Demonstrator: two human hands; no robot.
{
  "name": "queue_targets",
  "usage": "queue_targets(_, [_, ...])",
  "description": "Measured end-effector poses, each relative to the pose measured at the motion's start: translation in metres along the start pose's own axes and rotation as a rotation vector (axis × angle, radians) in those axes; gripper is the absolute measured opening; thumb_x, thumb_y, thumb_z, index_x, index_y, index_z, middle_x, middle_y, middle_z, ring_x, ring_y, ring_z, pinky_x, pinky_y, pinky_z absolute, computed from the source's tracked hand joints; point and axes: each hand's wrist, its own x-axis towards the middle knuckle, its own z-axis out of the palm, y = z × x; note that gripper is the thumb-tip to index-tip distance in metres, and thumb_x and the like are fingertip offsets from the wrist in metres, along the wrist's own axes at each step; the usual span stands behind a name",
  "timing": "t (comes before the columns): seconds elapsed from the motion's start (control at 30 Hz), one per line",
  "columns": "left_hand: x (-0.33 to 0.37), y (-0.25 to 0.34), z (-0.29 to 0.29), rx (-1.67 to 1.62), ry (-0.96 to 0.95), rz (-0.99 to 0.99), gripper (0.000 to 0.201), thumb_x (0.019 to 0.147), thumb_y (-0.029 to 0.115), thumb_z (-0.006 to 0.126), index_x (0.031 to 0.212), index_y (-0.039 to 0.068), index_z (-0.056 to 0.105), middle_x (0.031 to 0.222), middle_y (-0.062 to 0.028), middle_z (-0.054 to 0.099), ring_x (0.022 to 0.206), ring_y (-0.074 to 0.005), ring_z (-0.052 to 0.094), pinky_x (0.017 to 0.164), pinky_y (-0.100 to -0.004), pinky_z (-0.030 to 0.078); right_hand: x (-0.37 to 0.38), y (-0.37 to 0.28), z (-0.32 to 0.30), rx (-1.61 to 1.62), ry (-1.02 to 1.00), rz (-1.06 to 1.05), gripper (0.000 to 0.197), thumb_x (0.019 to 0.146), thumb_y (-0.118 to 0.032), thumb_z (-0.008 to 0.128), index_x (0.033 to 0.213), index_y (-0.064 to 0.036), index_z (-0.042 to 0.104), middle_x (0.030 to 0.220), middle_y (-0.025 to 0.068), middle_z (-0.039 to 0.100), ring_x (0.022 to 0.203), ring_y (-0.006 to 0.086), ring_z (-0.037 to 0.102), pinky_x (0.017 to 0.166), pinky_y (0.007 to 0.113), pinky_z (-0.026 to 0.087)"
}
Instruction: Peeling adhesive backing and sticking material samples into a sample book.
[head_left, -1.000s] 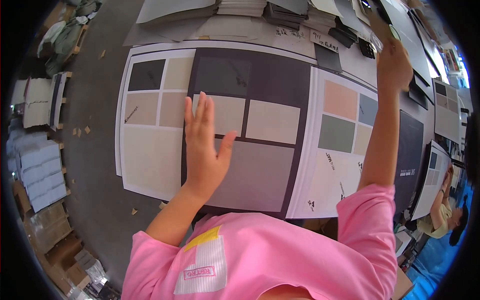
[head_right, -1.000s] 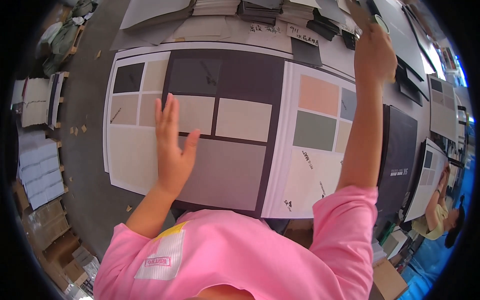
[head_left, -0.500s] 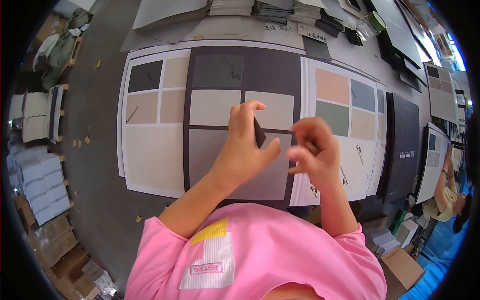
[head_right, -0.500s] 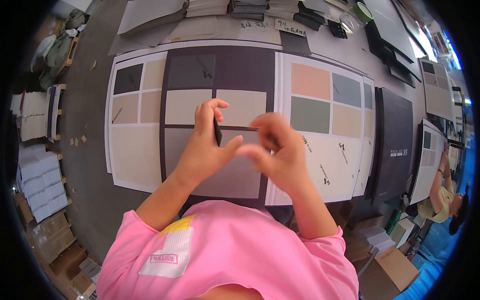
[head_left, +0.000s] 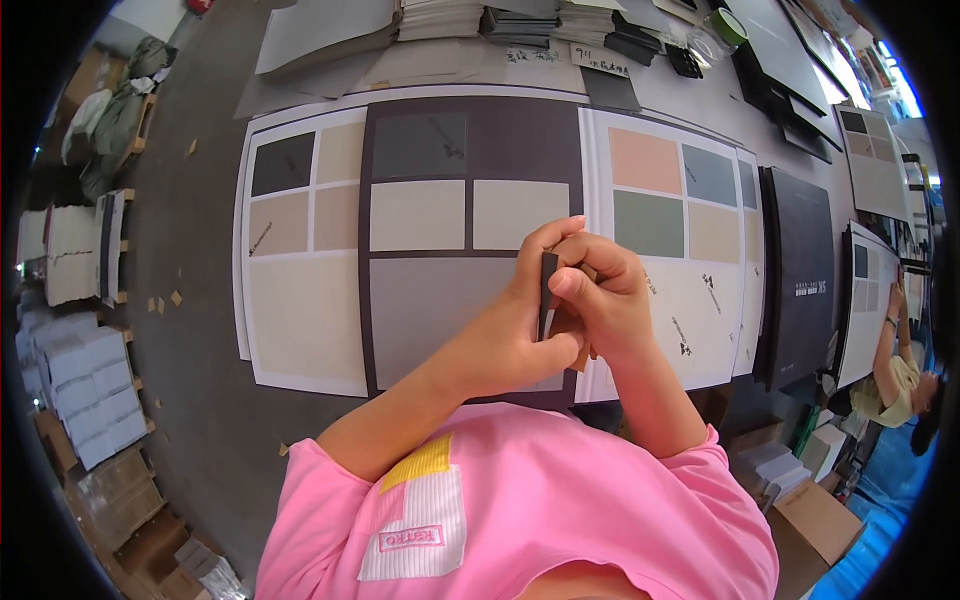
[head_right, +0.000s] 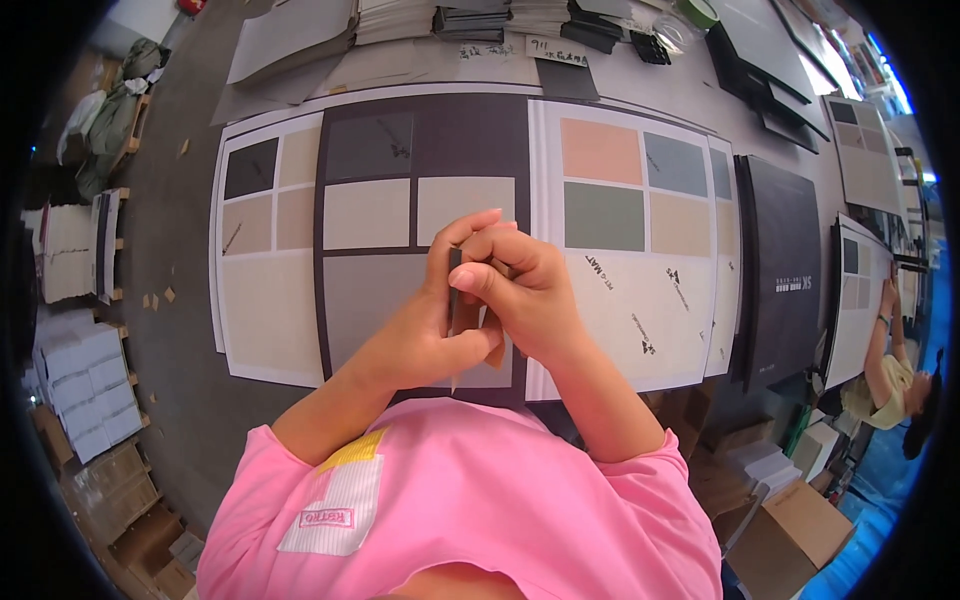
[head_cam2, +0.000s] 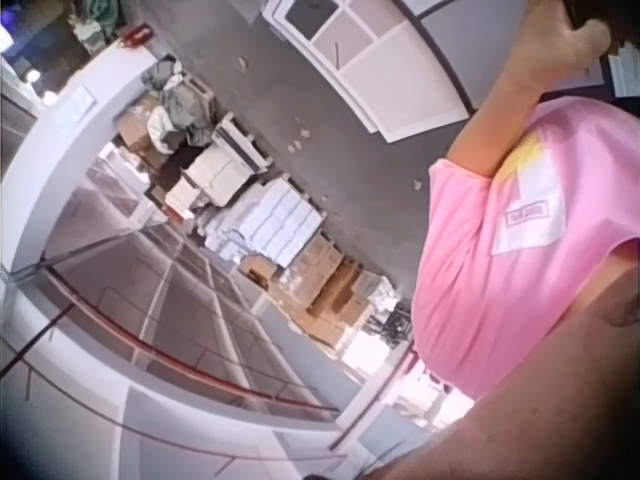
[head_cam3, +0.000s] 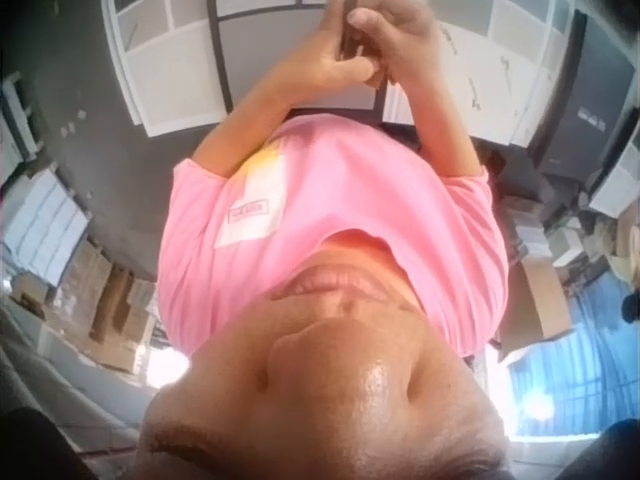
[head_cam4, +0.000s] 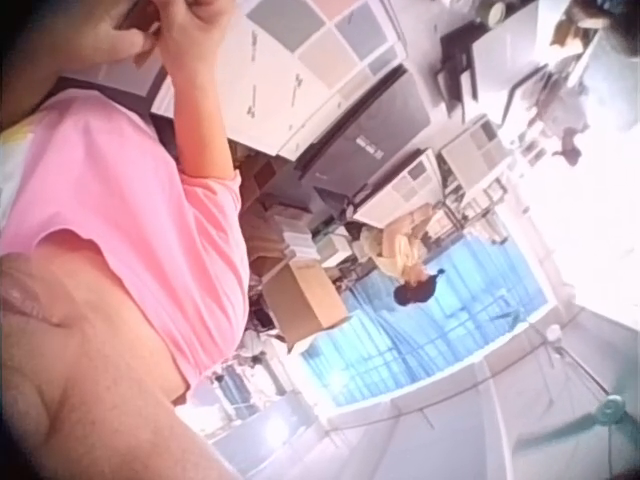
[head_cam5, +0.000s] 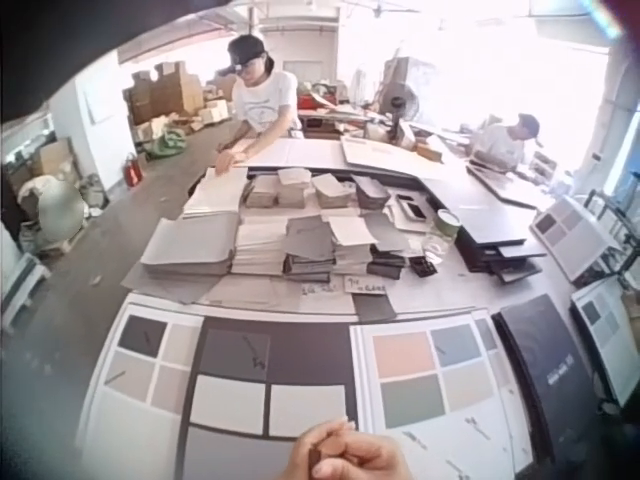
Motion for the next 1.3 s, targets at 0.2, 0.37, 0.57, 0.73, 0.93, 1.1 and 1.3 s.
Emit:
queue_targets(0.2, [-0.002,0.005,0.005,-0.138,-0.029,-0.023,0.09,0.078,-0.001,0.05,0.155,0.016,0.006,0.106,-0.0162,0.051,0.074,-0.0194,0.063,0.07,-0.0333,0.053,-0.001,0.0,0.003,-0.049,0.048,-0.037,0.014,0.098,-0.014,0.065,0.088,-0.0041,0.062,0.067,-0.0015,0.056,0.06,0.0054,0.052,0.053,0.022,0.043])
queue_targets(0.37, [-0.003,0.004,0.005,-0.216,-0.021,-0.031,0.091,0.077,-0.003,0.049,0.155,0.017,0.006,0.116,-0.0132,0.046,0.074,-0.0195,0.062,0.069,-0.0335,0.052,0.0,-0.006,0.003,-0.006,0.002,0.006,0.014,0.098,-0.013,0.065,0.088,-0.0046,0.06,0.07,-0.0016,0.056,0.063,0.0049,0.051,0.054,0.022,0.042])
queue_targets(0.57, [-0.005,0.004,0.004,-0.215,-0.045,-0.047,0.092,0.076,-0.004,0.049,0.155,0.016,0.007,0.126,-0.0114,0.041,0.09,-0.0221,0.062,0.083,-0.0358,0.052,-0.002,-0.007,0.0,-0.026,-0.02,0.041,0.011,0.097,-0.009,0.064,0.089,-0.0036,0.059,0.076,-0.001,0.058,0.066,0.005,0.052,0.056,0.022,0.043])
queue_targets(0.73, [-0.004,-0.01,-0.004,0.112,0.127,0.133,0.089,0.074,-0.005,0.053,0.154,0.013,0.018,0.141,-0.0154,0.032,0.129,-0.0323,0.04,0.11,-0.0423,0.035,-0.003,-0.017,0.005,-0.194,0.088,-0.018,0.01,0.095,-0.005,0.063,0.103,-0.0001,0.068,0.084,-0.0013,0.059,0.064,0.0047,0.052,0.059,0.021,0.043])
queue_targets(0.93, [-0.006,-0.014,-0.009,0.647,0.33,0.242,0.089,0.073,-0.008,0.058,0.153,0.011,0.024,0.152,-0.0237,0.02,0.141,-0.0468,0.024,0.112,-0.0484,0.034,-0.005,-0.039,0.015,-0.344,0.077,0.13,0.01,0.092,-0.002,0.064,0.096,0.0031,0.071,0.087,-0.0011,0.058,0.061,0.0023,0.053,0.044,0.019,0.046])
queue_targets(1.1, [-0.009,-0.01,-0.005,0.727,0.367,0.183,0.088,0.073,-0.01,0.058,0.152,0.013,0.025,0.152,-0.0246,0.018,0.14,-0.0501,0.022,0.108,-0.0493,0.04,-0.005,-0.038,0.015,-0.369,0.085,0.138,0.009,0.091,-0.003,0.064,0.095,0.0035,0.071,0.086,-0.0014,0.057,0.057,0.0022,0.051,0.038,0.02,0.046])
queue_targets(1.3, [-0.008,-0.004,-0.002,0.724,0.3,0.171,0.091,0.078,0.005,0.073,0.154,0.015,0.024,0.159,-0.0201,0.014,0.146,-0.0436,0.021,0.114,-0.0486,0.031,-0.005,-0.029,0.008,-0.281,0.124,0.152,0.007,0.087,-0.003,0.06,0.083,0.0009,0.064,0.083,-0.0008,0.058,0.056,0.0023,0.051,0.041,0.021,0.036])
